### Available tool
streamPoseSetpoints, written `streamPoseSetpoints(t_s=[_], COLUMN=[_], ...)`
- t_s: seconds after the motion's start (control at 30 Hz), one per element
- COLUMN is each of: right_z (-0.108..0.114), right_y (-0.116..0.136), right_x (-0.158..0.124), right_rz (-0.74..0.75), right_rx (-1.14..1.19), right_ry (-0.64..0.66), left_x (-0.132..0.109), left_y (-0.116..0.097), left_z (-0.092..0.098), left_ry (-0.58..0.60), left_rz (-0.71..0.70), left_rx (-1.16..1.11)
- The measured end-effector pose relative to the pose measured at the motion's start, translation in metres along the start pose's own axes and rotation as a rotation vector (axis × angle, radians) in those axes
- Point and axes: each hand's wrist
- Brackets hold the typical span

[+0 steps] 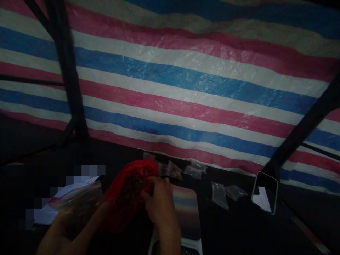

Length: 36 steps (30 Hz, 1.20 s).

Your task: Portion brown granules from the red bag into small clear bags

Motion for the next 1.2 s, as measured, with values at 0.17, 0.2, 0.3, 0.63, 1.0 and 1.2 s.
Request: streamPoseSetpoints(t_s=[0.17, 0.2, 0.3, 0.63, 1.0, 1.2], right_z=[-0.009, -0.009, -0.007, -0.004, -0.007, 0.001], right_y=[-0.003, 0.0, 0.007, 0.018, 0.003, 0.014], right_x=[0.001, 0.001, 0.001, -0.005, -0.003, -0.011], right_rz=[-0.003, 0.001, 0.051, 0.05, 0.031, 0.038], right_rx=[-0.034, -0.031, 0.089, 0.558, 0.372, 0.41], right_ry=[0.012, 0.021, 0.056, 0.229, 0.115, 0.277], left_x=[0.01, 0.01, 0.01, 0.015, 0.013, 0.015], left_y=[0.015, 0.018, 0.025, 0.021, 0.023, 0.021], left_z=[0.007, 0.005, 0.0, -0.012, -0.036, -0.041], left_ry=[0.071, 0.091, 0.15, 0.233, 0.132, 0.144], left_rz=[-0.063, -0.097, -0.24, -0.159, -0.394, -0.409], left_rx=[0.112, 0.132, 0.204, 0.214, 0.287, 0.265])
Point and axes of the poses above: each hand's wrist, its own x-axis towards the middle knuckle, its own z-axis out of the back of the hand, y = z × x, and after that the axes turned 12 degrees about x, right-handed
